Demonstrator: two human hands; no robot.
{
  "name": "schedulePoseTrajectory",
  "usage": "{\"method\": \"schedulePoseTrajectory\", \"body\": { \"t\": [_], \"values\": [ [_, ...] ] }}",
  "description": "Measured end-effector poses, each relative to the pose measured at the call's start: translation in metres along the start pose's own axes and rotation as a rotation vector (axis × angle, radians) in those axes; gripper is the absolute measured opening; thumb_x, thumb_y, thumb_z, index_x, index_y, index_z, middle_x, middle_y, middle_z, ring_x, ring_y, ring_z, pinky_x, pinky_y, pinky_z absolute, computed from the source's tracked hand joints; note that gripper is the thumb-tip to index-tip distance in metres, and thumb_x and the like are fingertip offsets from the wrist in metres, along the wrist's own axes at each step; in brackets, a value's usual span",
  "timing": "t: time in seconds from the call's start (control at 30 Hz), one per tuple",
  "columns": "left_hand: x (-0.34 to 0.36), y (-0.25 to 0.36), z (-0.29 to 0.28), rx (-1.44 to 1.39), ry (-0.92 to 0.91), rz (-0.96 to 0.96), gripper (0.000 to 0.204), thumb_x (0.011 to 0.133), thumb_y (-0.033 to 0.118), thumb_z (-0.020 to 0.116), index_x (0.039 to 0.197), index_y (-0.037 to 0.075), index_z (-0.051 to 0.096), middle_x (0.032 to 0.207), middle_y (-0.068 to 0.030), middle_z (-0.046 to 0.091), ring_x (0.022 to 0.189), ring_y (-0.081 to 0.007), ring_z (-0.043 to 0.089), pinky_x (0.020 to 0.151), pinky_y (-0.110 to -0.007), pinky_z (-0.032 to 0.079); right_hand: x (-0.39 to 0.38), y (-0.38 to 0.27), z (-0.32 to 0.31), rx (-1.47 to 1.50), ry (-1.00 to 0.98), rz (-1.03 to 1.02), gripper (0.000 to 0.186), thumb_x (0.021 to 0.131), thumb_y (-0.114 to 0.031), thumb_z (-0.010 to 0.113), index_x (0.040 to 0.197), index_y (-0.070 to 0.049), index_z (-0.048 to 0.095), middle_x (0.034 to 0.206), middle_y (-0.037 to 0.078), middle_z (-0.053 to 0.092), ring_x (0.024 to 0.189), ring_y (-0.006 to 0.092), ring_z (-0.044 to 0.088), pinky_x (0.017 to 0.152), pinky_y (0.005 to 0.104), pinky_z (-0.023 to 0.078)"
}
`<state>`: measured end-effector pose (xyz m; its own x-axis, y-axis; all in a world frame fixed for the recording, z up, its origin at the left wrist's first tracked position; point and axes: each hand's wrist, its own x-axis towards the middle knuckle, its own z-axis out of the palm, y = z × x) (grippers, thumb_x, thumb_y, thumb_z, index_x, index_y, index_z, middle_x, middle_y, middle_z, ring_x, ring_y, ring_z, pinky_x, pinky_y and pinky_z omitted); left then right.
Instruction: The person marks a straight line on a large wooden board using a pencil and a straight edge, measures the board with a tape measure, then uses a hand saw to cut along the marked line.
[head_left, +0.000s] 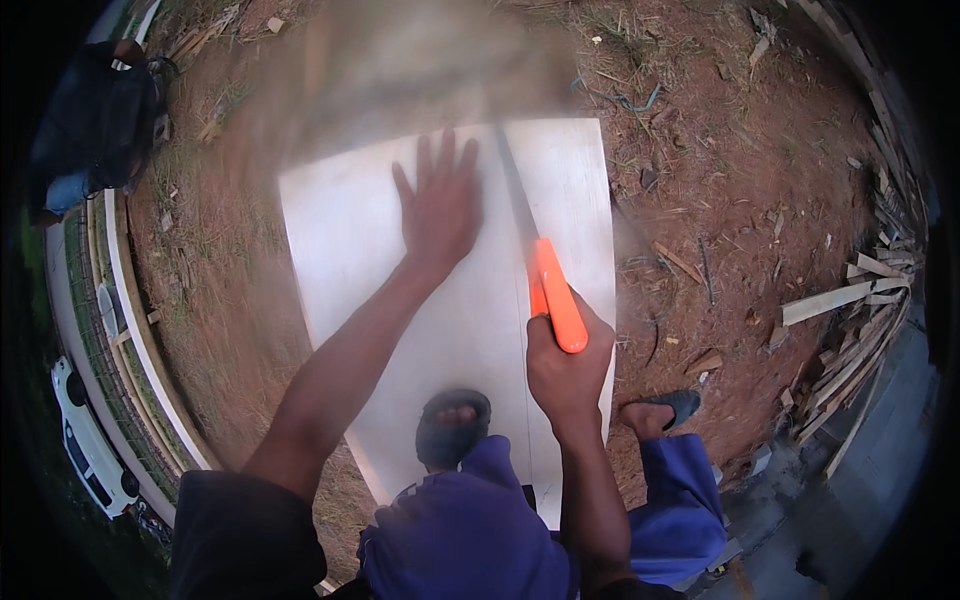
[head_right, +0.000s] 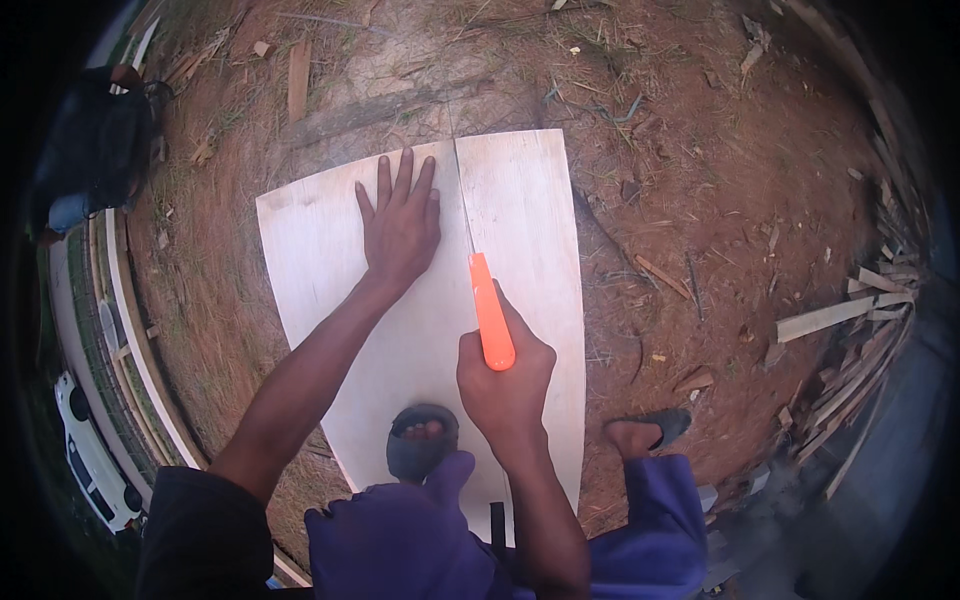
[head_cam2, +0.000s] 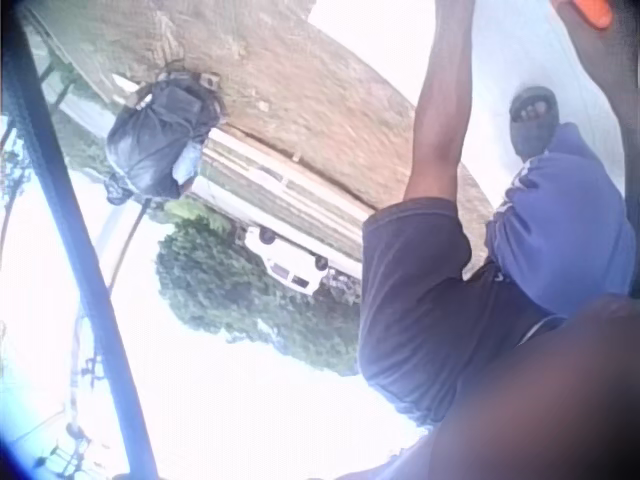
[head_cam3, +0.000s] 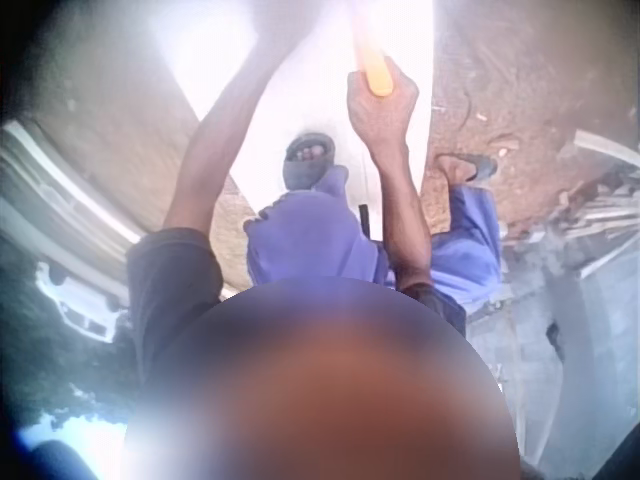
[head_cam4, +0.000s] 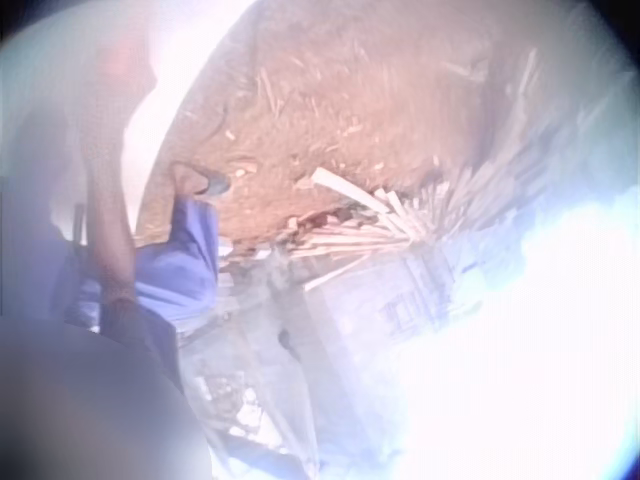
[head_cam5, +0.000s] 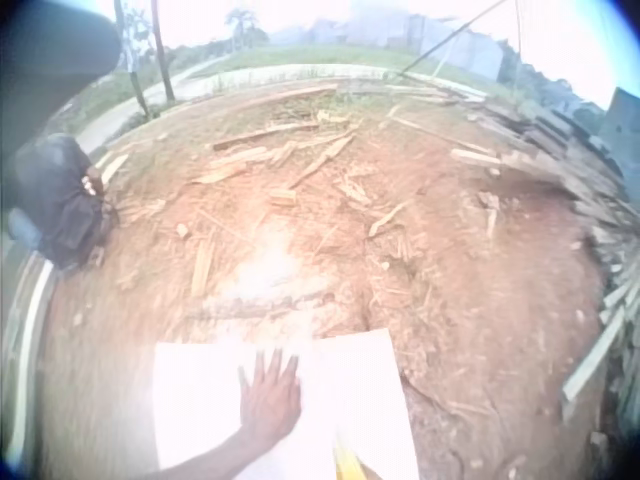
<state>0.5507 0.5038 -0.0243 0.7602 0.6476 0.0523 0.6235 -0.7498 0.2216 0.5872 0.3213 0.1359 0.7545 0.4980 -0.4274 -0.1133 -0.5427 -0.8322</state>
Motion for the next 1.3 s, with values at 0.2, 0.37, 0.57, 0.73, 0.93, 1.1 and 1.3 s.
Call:
{"method": "schedulePoseTrajectory", "body": {
  "t": [0.2, 0.37, 0.57, 0.73, 0.93, 1.1, 1.3],
  "values": [
    [0.002, 0.003, -0.010, 0.026, 0.003, 0.049, 0.053, 0.103, 0.026, 0.049, 0.155, 0.016, 0.042, 0.165, -0.0118, 0.032, 0.154, -0.0384, 0.023, 0.118, -0.070, 0.015, 0.077, -0.046, 0.031, -0.061, 0.006, -0.020, 0.037, 0.086, -0.003, 0.060, 0.121, 0.006, 0.065, 0.068, 0.016, 0.064, 0.060, 0.0224, 0.065, 0.061, 0.0378, 0.050],
    [0.000, -0.001, -0.005, 0.006, 0.003, -0.009, 0.050, 0.108, 0.033, 0.041, 0.155, 0.019, 0.044, 0.167, -0.0098, 0.030, 0.156, -0.0359, 0.017, 0.121, -0.067, 0.009, -0.097, 0.017, -0.032, -0.066, -0.017, -0.027, 0.059, 0.079, 0.010, 0.058, 0.138, 0.009, 0.057, 0.085, 0.013, 0.073, 0.067, 0.0113, 0.068, 0.069, 0.0262, 0.055],
    [0.002, 0.006, 0.000, -0.011, -0.013, 0.005, 0.050, 0.107, 0.032, 0.044, 0.155, 0.019, 0.045, 0.166, -0.0119, 0.031, 0.156, -0.0361, 0.018, 0.121, -0.067, 0.008, -0.040, 0.008, -0.017, 0.013, 0.035, -0.015, 0.054, 0.082, 0.006, 0.059, 0.135, 0.009, 0.059, 0.077, 0.012, 0.068, 0.064, 0.0106, 0.063, 0.064, 0.0265, 0.053],
    [-0.002, 0.001, -0.005, 0.034, 0.064, 0.093, 0.053, 0.101, 0.024, 0.052, 0.153, 0.015, 0.045, 0.163, -0.0124, 0.035, 0.153, -0.0382, 0.026, 0.118, -0.069, 0.020, 0.111, -0.053, 0.035, -0.050, -0.023, 0.013, 0.037, 0.088, -0.007, 0.060, 0.121, 0.009, 0.064, 0.070, 0.020, 0.066, 0.055, 0.0256, 0.061, 0.060, 0.0390, 0.050],
    [0.000, -0.004, -0.002, 0.014, 0.018, 0.013, 0.050, 0.107, 0.033, 0.045, 0.155, 0.019, 0.045, 0.166, -0.0099, 0.031, 0.156, -0.0356, 0.020, 0.121, -0.067, 0.012, -0.061, 0.020, -0.015, 0.055, 0.024, -0.032, 0.059, 0.079, 0.009, 0.057, 0.138, 0.008, 0.058, 0.077, 0.011, 0.069, 0.064, 0.0104, 0.064, 0.067, 0.0260, 0.054],
    [0.001, 0.002, -0.003, -0.003, -0.013, -0.013, 0.049, 0.107, 0.032, 0.043, 0.154, 0.018, 0.046, 0.166, -0.0103, 0.032, 0.156, -0.0360, 0.020, 0.121, -0.066, 0.012, -0.112, 0.004, -0.044, -0.059, 0.003, 0.057, 0.055, 0.079, 0.010, 0.054, 0.133, 0.012, 0.060, 0.101, 0.018, 0.075, 0.070, 0.0097, 0.066, 0.069, 0.0229, 0.053],
    [0.006, -0.004, -0.005, 0.016, 0.081, 0.066, 0.049, 0.104, 0.027, 0.050, 0.151, 0.016, 0.048, 0.161, -0.0125, 0.038, 0.152, -0.0381, 0.027, 0.118, -0.068, 0.018, 0.090, -0.040, 0.035, -0.050, 0.009, -0.019, 0.016, 0.087, -0.006, 0.059, 0.096, 0.006, 0.065, 0.066, 0.018, 0.062, 0.055, 0.0249, 0.058, 0.059, 0.0407, 0.048]
  ]
}}
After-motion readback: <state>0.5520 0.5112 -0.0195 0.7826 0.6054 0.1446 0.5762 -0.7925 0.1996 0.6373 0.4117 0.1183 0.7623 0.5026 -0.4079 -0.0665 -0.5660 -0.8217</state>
